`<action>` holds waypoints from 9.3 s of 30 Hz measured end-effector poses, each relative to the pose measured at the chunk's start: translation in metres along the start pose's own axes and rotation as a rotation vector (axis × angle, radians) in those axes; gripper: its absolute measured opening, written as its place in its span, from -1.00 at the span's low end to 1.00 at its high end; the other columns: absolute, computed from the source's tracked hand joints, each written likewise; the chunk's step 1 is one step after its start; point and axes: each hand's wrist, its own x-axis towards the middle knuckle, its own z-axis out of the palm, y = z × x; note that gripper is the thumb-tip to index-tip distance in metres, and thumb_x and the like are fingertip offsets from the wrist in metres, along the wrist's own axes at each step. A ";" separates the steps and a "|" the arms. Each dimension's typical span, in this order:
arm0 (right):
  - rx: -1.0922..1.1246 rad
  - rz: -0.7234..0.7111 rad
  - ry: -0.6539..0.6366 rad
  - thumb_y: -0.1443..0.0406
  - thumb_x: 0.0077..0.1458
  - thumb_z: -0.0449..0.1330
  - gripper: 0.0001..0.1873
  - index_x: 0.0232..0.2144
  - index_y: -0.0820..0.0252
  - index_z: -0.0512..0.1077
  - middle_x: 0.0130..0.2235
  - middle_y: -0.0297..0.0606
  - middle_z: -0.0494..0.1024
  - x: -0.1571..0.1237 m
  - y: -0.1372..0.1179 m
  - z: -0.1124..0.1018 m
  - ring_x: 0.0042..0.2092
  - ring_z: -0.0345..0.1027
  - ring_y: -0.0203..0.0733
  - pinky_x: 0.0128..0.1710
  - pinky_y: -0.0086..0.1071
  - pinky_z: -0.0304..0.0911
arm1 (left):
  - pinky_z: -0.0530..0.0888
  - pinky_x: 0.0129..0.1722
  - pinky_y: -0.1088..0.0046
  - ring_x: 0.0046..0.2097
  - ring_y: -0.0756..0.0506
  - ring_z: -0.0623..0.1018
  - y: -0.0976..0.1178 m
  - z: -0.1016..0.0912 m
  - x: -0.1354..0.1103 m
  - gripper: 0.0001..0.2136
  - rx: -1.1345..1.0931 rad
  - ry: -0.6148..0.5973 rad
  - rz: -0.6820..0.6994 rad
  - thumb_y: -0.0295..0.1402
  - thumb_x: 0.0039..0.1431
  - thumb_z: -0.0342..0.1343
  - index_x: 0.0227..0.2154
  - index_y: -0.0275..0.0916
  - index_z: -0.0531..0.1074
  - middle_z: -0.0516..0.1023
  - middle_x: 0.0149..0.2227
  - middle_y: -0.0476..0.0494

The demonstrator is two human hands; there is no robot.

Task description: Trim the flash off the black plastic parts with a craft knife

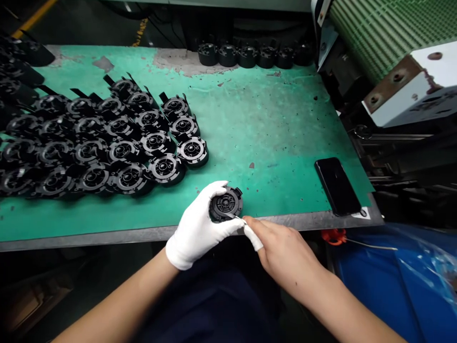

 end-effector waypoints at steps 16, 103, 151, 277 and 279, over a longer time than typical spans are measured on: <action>-0.002 -0.065 -0.031 0.51 0.13 0.00 -0.42 0.16 0.15 0.43 0.08 -0.17 0.61 0.008 0.004 -0.005 0.05 0.53 -0.07 0.06 -0.20 0.46 | 0.43 0.26 0.11 0.25 -0.26 0.46 -0.001 -0.005 0.003 -0.40 0.005 -0.061 0.024 -0.04 0.02 0.38 0.05 -0.14 0.31 0.42 0.22 -0.25; -0.295 0.132 0.249 0.25 0.37 0.05 -0.62 0.15 0.04 0.48 -0.20 -0.23 0.64 0.002 -0.025 0.016 -0.17 0.54 -0.14 -0.18 -0.36 0.34 | 0.44 0.16 0.02 0.03 -0.30 0.52 -0.005 0.008 -0.027 -0.54 0.116 0.115 0.067 -0.15 0.15 0.24 0.03 -0.25 0.32 0.49 -0.06 -0.28; -0.167 -0.203 -0.183 0.48 0.10 0.04 -0.44 0.11 0.05 0.46 -0.11 -0.25 0.67 0.036 0.004 -0.022 -0.19 0.58 -0.08 -0.30 -0.32 0.38 | 0.39 0.30 0.10 0.29 -0.30 0.40 -0.022 -0.036 0.017 -0.27 0.085 -0.378 0.231 0.01 0.11 0.29 0.26 -0.18 0.18 0.35 0.27 -0.30; 1.216 0.381 0.007 0.09 0.37 0.04 -0.62 -0.18 0.09 0.61 -0.28 -0.24 0.59 -0.010 -0.017 0.081 -0.21 0.44 -0.03 -0.19 -0.21 0.31 | 0.21 0.36 -0.17 0.05 -0.15 0.51 0.005 0.002 -0.058 -0.79 0.189 0.051 -0.032 -0.47 0.24 0.14 -0.09 -0.16 0.40 0.49 -0.09 -0.11; 1.211 0.383 -0.016 0.10 0.38 0.03 -0.62 -0.20 0.11 0.61 -0.28 -0.24 0.60 -0.009 -0.015 0.080 -0.21 0.44 -0.03 -0.18 -0.21 0.31 | 0.23 0.34 -0.20 0.04 -0.16 0.52 0.004 0.002 -0.058 -0.77 0.164 0.059 -0.030 -0.49 0.21 0.15 -0.09 -0.15 0.40 0.49 -0.09 -0.10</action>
